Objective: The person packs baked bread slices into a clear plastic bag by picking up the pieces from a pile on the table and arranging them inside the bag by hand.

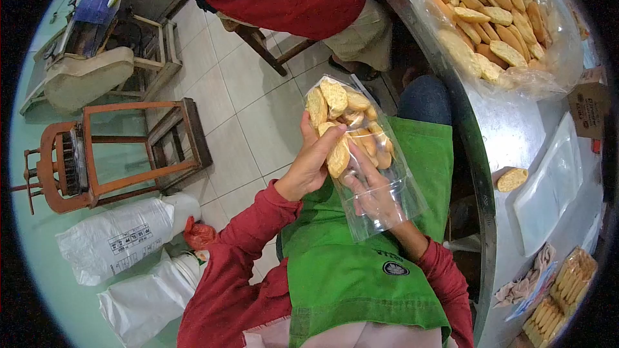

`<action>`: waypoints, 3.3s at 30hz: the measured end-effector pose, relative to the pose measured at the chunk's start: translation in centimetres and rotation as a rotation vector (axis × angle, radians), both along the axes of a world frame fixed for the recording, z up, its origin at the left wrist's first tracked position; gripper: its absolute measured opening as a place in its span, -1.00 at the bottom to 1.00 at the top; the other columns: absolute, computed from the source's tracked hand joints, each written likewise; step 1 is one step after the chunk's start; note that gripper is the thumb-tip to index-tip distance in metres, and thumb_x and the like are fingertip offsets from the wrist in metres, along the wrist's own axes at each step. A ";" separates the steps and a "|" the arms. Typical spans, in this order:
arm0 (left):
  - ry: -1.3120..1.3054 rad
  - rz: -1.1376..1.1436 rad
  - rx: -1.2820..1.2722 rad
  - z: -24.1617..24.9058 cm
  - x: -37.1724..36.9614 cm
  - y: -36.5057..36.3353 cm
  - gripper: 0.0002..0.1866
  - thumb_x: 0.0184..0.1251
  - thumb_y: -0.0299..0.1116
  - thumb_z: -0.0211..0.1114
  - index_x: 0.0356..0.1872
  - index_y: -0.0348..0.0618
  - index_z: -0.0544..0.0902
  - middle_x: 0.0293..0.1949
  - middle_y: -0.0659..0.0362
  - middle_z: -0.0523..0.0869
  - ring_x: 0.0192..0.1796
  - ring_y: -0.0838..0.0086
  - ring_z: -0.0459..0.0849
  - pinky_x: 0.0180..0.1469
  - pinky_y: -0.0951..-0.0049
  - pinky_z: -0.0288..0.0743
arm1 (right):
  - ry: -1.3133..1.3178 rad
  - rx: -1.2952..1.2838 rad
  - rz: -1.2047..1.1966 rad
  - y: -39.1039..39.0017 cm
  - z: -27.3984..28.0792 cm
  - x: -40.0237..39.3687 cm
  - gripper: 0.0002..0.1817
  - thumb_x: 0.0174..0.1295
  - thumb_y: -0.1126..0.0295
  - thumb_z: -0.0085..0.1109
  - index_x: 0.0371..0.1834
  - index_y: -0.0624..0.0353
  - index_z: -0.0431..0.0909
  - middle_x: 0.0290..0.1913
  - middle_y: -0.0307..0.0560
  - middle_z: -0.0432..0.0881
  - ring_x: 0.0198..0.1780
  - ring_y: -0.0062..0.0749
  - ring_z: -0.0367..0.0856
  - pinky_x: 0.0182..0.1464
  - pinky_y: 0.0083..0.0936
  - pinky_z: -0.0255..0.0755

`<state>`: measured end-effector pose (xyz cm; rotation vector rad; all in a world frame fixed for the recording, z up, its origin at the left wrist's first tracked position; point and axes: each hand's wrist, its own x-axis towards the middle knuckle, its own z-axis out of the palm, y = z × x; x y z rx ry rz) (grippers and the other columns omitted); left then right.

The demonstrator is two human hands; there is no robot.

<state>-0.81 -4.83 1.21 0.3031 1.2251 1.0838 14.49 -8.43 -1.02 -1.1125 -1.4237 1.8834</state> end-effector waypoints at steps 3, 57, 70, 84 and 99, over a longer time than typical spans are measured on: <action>0.022 0.009 -0.041 -0.1 0.2 0.0 0.01 0.30 -0.27 0.29 0.47 0.13 -0.37 0.36 0.01 0.18 0.37 0.19 0.30 0.27 0.13 0.41 | 0.026 -0.108 -0.001 0.3 1.2 0.3 -0.37 0.40 0.37 0.01 0.52 -0.01 0.05 0.33 0.09 0.38 -0.52 -0.61 0.45 -0.60 -0.67 0.39; 0.014 0.066 -0.041 -1.6 0.9 -0.3 -0.06 0.24 -0.36 0.13 0.45 0.11 -0.38 0.27 -0.06 0.22 0.21 0.09 0.47 0.07 0.10 0.58 | 0.111 -0.330 -0.208 -0.6 0.9 -1.3 -0.38 0.27 0.45 0.22 0.26 0.11 0.03 0.21 0.14 0.42 -0.55 -0.67 0.46 -0.74 -0.73 0.27; -0.150 0.008 0.029 -1.6 -0.2 0.0 -0.47 0.50 -0.15 -0.15 0.43 0.03 0.05 0.21 0.09 0.41 0.26 0.26 0.43 0.27 0.27 0.43 | 0.073 -0.123 -0.198 -0.4 1.7 -1.1 -0.32 0.25 0.53 0.18 0.40 0.19 0.07 0.32 0.20 0.35 0.29 -0.21 0.45 -0.13 -0.60 0.54; 0.046 -0.050 -0.038 -1.6 0.0 0.3 -0.05 0.37 -0.07 0.14 0.49 0.13 -0.40 0.39 0.00 0.15 0.37 0.18 0.28 0.24 0.13 0.40 | 0.058 -0.117 -0.213 -0.5 2.2 -1.3 -0.33 0.34 0.50 0.06 0.46 0.29 -0.02 0.41 0.22 0.20 0.45 -0.09 0.21 0.16 -0.44 0.46; 0.074 0.000 0.019 -1.7 1.0 0.2 0.01 0.19 -0.40 0.18 0.48 0.00 -0.39 0.31 -0.06 0.20 0.26 0.17 0.38 0.20 0.23 0.47 | 0.000 0.122 -0.113 -1.6 -0.1 -0.6 -0.28 0.33 0.38 0.09 0.51 0.22 0.00 0.42 0.24 0.24 0.44 -0.07 0.22 0.40 -0.31 0.13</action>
